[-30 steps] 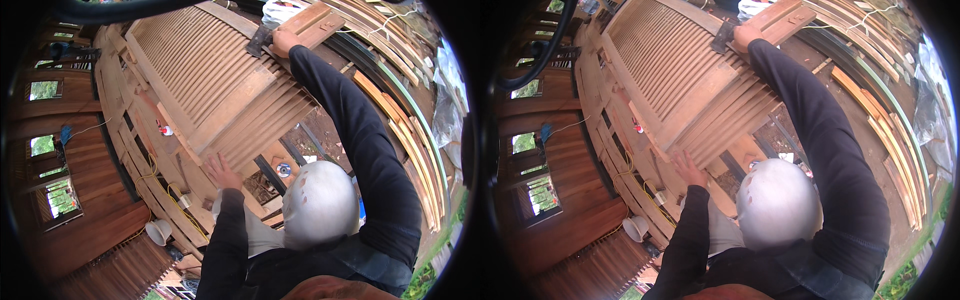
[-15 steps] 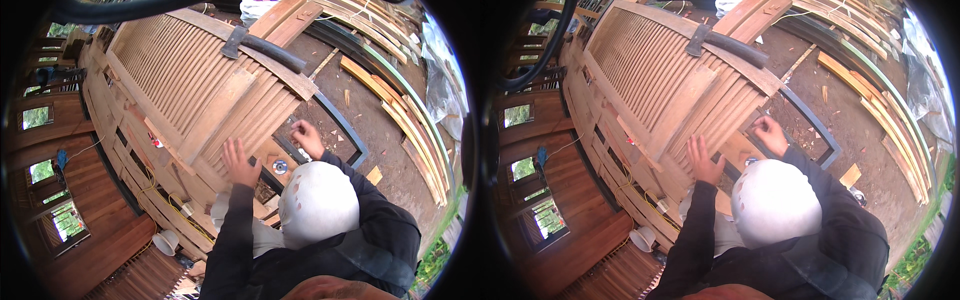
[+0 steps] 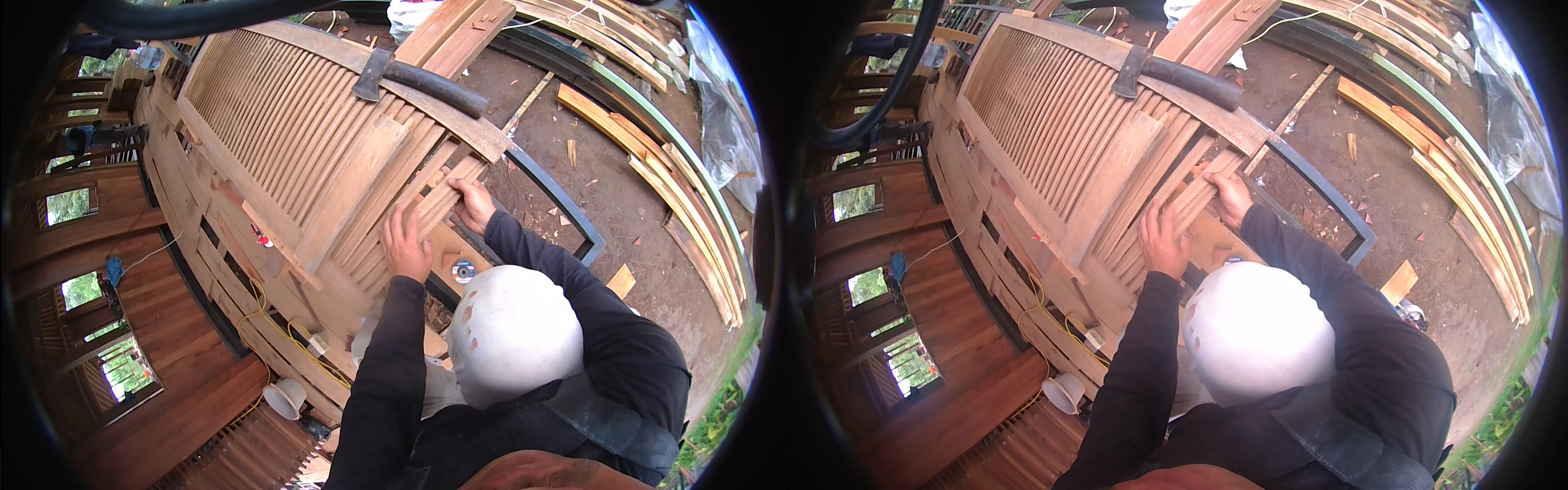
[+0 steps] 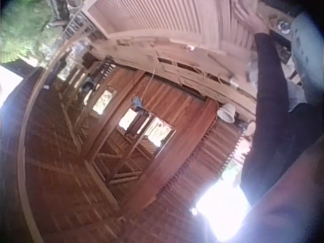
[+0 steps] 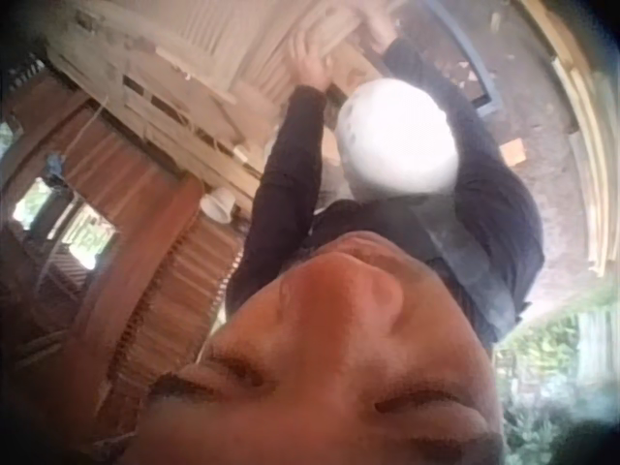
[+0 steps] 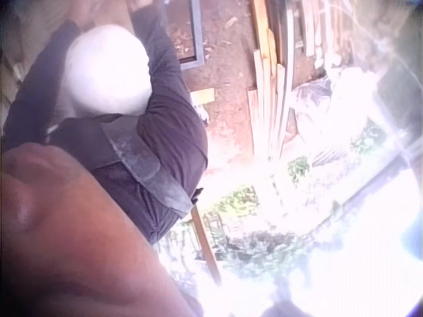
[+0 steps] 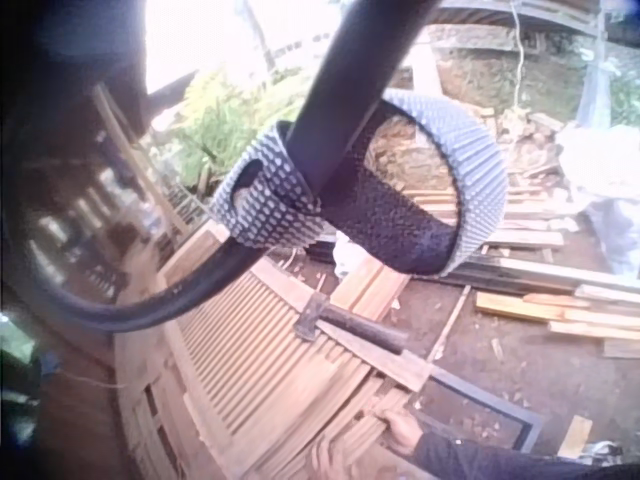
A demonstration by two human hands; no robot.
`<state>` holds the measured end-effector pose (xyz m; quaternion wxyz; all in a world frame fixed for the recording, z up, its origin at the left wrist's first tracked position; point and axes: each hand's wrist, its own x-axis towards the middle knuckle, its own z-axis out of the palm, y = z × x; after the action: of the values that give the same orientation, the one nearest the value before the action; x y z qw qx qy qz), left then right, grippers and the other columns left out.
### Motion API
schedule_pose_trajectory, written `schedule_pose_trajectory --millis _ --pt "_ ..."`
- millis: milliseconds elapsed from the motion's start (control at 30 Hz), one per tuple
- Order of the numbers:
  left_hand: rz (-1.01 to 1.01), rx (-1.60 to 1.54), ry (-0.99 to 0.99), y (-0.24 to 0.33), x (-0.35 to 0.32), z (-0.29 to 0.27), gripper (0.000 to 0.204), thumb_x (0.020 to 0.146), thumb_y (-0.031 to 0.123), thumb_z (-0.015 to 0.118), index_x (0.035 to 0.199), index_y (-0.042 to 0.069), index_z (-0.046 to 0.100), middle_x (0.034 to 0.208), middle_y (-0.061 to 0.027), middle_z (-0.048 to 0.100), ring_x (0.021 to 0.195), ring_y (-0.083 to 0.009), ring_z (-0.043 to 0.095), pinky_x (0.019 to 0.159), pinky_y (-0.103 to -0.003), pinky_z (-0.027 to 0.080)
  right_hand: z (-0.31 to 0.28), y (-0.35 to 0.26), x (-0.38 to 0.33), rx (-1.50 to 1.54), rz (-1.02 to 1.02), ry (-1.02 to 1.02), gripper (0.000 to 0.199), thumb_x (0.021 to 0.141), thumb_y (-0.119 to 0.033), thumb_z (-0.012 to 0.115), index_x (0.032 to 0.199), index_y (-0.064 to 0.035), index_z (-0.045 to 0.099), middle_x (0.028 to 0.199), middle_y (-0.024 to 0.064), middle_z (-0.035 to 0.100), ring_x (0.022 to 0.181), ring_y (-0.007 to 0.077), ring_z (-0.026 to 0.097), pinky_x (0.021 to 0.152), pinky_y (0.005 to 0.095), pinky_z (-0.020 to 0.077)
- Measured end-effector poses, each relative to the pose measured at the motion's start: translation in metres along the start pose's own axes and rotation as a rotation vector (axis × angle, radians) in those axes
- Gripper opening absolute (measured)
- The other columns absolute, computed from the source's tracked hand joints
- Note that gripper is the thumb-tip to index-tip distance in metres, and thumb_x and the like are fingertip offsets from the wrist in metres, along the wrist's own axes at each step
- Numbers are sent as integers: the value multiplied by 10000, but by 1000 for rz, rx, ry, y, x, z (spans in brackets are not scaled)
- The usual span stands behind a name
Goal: The person assembles a wooden slatted panel by placing and securing wooden slats onto a metal frame using a hammer. They also cut a wooden piece with a hand saw and fit it into the structure.
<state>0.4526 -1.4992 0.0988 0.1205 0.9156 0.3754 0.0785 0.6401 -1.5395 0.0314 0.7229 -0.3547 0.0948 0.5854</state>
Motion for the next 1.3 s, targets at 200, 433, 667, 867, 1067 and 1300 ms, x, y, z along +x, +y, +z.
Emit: schedule_pose_trajectory --millis 200,433,667,867,1067,1300 --pt "-131 3 -49 5 14 -2 979 657 193 834 1494 62 344 1480 -192 416 1373 -387 393 1133 -522 326 5 -4 11 84 6 -74 412 896 -12 551 1303 -22 485 1171 165 623 1144 301 617 1028 486 499" --pt "-123 -55 -71 3 17 -3 910 646 187 840 1456 98 434 1304 -178 481 1248 -366 473 1071 -516 356 14 -11 2 274 34 -229 444 864 17 605 1284 -55 480 1098 144 627 1137 318 599 1108 492 425" --pt "-73 -62 -110 15 3 -12 695 642 199 837 1266 89 552 1171 -154 548 1162 -344 509 985 -488 390 -12 0 -28 296 13 -214 170 883 -10 639 999 -76 535 984 117 648 1099 333 622 1075 501 434" --pt "-13 -162 -34 27 -22 -28 494 604 140 792 1046 90 576 1006 -114 585 1037 -328 569 959 -451 411 -19 -11 -112 -9 -123 -329 229 885 7 607 1093 -62 539 1164 192 646 1255 378 554 1119 555 389" --pt "55 -268 -28 28 -29 -44 438 616 120 768 1012 83 584 958 -118 582 1007 -335 577 925 -448 423 -12 -26 -134 -400 -349 -459 246 876 -68 685 1073 -30 544 1180 220 636 1196 365 604 1090 567 432" --pt "42 -236 87 27 -7 -50 521 630 94 786 1107 49 581 998 -139 585 1010 -360 568 873 -455 429 47 -36 -103 -89 -236 -278 156 902 -119 565 1028 -30 542 1028 167 642 1122 339 615 1064 514 432"
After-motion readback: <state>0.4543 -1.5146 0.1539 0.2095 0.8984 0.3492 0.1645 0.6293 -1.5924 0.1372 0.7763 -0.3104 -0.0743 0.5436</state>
